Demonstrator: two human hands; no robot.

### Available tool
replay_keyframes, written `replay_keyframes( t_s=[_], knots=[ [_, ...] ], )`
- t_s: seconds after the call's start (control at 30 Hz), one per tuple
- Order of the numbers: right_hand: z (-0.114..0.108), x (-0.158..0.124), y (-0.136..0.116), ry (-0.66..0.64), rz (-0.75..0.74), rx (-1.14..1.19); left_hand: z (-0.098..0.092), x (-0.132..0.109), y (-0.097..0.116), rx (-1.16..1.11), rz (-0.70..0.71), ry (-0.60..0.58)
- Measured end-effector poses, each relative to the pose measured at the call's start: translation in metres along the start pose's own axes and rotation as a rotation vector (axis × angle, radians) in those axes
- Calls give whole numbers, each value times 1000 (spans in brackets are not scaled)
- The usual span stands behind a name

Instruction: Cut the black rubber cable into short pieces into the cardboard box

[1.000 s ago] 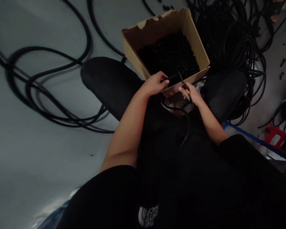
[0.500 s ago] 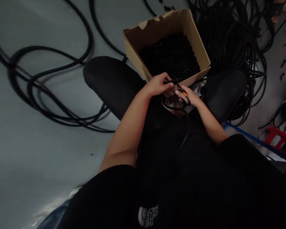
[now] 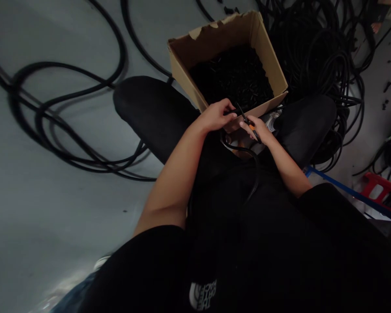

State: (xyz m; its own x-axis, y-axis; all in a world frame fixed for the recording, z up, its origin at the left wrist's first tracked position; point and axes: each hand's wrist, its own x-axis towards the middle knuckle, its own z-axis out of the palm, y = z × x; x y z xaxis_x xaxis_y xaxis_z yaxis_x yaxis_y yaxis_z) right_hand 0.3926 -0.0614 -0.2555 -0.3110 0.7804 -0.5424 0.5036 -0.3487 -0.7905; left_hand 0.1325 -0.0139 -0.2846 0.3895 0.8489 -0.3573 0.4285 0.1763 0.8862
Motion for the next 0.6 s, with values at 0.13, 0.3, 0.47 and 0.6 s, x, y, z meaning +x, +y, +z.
replay_keyframes(
  t_s=[0.13,0.3,0.47,0.6],
  knots=[
    [-2,3,-3,49,-66,-94,0,-2,7,63,-69,26],
    [-1,4,4,12,-45,-55,-1,0,4,63,-48,-10],
    [0,6,13,-39,-8,-21,-1,3,-6,30,67,-132],
    [-2,8,12,-19,-42,-55,-2,3,-10,21,92,-191]
  ],
)
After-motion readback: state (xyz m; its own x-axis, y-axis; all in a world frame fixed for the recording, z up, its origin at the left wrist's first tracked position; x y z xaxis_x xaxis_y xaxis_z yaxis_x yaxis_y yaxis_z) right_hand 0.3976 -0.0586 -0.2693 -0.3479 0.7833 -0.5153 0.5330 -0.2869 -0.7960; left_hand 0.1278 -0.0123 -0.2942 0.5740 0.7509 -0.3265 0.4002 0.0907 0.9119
